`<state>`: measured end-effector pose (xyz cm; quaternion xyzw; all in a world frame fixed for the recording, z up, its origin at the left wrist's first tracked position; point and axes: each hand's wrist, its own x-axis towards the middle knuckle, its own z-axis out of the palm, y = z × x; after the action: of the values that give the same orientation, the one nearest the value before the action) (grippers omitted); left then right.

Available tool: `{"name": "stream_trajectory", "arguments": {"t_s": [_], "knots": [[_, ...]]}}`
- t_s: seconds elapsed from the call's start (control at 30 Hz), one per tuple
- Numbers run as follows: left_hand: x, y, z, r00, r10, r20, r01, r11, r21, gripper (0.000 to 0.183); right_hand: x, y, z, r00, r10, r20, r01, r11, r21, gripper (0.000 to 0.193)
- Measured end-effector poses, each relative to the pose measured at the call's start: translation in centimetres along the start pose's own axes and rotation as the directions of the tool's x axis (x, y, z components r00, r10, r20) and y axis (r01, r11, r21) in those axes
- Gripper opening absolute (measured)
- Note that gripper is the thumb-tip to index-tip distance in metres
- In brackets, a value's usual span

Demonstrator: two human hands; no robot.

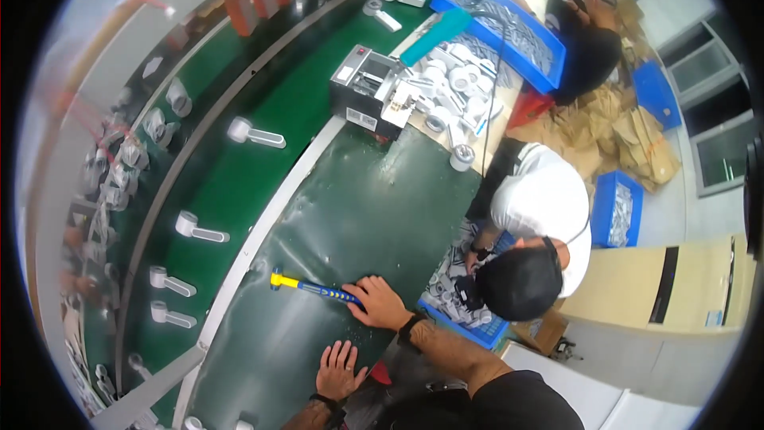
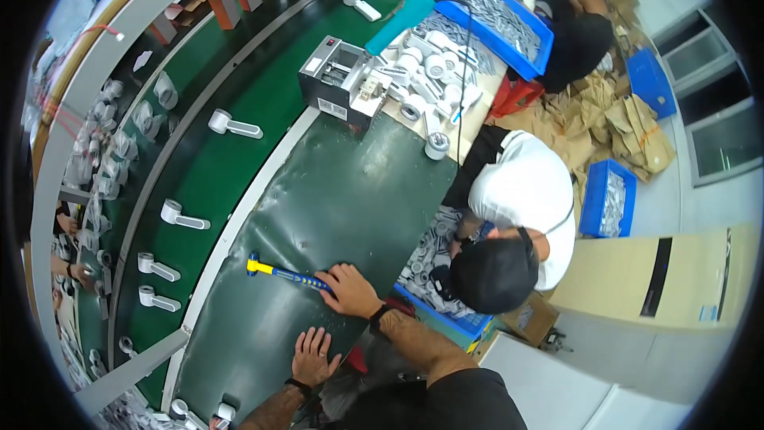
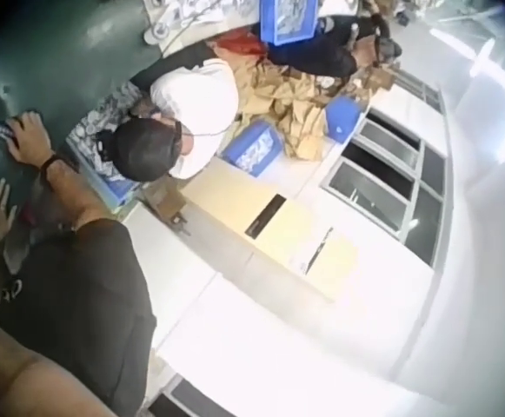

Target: The person picks up a white plastic component from the conveyor belt, places it on the workbench, and strikes it with a small hammer. This process is repeated multiple times throughout the video.

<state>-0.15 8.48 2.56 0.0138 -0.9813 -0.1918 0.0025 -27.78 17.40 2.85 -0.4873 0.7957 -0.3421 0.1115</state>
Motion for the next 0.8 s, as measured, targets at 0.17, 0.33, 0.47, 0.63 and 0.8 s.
{"name": "stream_trajectory", "arguments": {"t_s": [0.17,0.33,0.47,0.63,0.8], "knots": [[1.1,0.2,0.2,0.998,0.002,-0.070,-0.004,0.999,-0.037,0.071,0.3,1.7,0.8,0.994,-0.089,-0.064,0.079,0.987,-0.140,0.043],[-1.3,3.2,0.9,0.989,-0.140,-0.038,0.132,0.980,-0.150,0.061,1.0,-0.2,0.6,0.997,-0.067,-0.045,0.060,0.987,-0.147,0.041],[-6.9,4.3,-1.0,0.940,-0.339,0.037,0.329,0.874,-0.359,0.066,0.0,-0.5,0.3,0.997,-0.064,-0.036,0.058,0.986,-0.158,0.038],[-14.6,5.3,-2.8,0.886,-0.413,0.210,0.452,0.872,-0.191,0.078,-0.1,-1.2,1.0,0.999,-0.037,-0.038,0.030,0.984,-0.177,0.037],[-14.8,6.1,-2.8,0.865,-0.392,0.313,0.444,0.888,-0.117,0.091,0.1,-0.9,1.0,0.999,-0.044,-0.029,0.038,0.983,-0.181,0.037]]}}
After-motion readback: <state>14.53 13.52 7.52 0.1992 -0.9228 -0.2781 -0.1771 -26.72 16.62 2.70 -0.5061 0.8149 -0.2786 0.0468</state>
